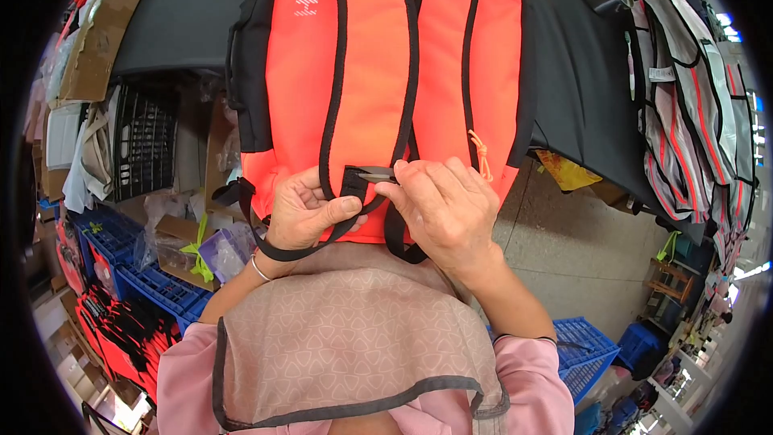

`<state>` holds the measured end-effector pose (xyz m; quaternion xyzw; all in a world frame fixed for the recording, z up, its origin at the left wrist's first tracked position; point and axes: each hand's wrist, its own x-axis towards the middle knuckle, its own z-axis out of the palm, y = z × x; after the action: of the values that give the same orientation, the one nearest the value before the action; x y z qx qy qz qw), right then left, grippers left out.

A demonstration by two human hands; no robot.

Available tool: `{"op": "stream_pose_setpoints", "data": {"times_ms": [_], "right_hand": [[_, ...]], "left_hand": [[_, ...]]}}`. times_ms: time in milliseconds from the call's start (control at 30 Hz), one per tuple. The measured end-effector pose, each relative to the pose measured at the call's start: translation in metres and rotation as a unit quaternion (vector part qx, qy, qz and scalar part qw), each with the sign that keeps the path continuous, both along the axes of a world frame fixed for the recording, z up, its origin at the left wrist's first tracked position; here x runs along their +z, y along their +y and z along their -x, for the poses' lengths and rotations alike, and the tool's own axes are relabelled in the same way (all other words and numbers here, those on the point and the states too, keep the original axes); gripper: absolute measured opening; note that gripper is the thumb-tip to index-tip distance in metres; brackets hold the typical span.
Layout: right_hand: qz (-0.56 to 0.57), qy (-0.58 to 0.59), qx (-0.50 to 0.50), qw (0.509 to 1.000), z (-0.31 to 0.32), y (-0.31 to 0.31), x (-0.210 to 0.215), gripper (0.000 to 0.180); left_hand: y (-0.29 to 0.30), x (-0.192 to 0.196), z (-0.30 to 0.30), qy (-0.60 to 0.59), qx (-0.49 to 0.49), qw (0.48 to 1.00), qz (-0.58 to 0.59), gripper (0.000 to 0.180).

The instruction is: The recorder uses a small brush and nippers to clean and trim threads on various bags in a manufacturing workshop.

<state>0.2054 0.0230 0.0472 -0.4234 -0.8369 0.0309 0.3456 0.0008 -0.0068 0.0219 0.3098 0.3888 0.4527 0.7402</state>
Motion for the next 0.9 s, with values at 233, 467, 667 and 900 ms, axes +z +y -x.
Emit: {"op": "stream_pose_setpoints", "data": {"times_ms": [233, 467, 667, 900], "right_hand": [[-0.054, -0.07, 0.04, 0.995, -0.003, 0.013, 0.01, 0.027], [-0.101, -0.108, 0.124, 0.981, -0.007, 0.029, 0.02, 0.023], [0.573, 0.255, 0.15, 0.764, -0.017, 0.038, 0.026, 0.015], [0.448, 0.206, 0.107, 0.864, 0.0, 0.026, 0.026, 0.04]], "left_hand": [[0.0, -0.001, 0.001, -0.011, -0.002, 1.0, 0.011, 0.03], [0.0, 0.003, 0.004, -0.025, -0.017, 1.0, 0.004, 0.031], [-0.001, -0.007, 0.006, -0.029, -0.02, 0.999, -0.014, 0.032], [0.001, -0.01, 0.003, -0.04, -0.024, 0.999, -0.011, 0.033]]}}
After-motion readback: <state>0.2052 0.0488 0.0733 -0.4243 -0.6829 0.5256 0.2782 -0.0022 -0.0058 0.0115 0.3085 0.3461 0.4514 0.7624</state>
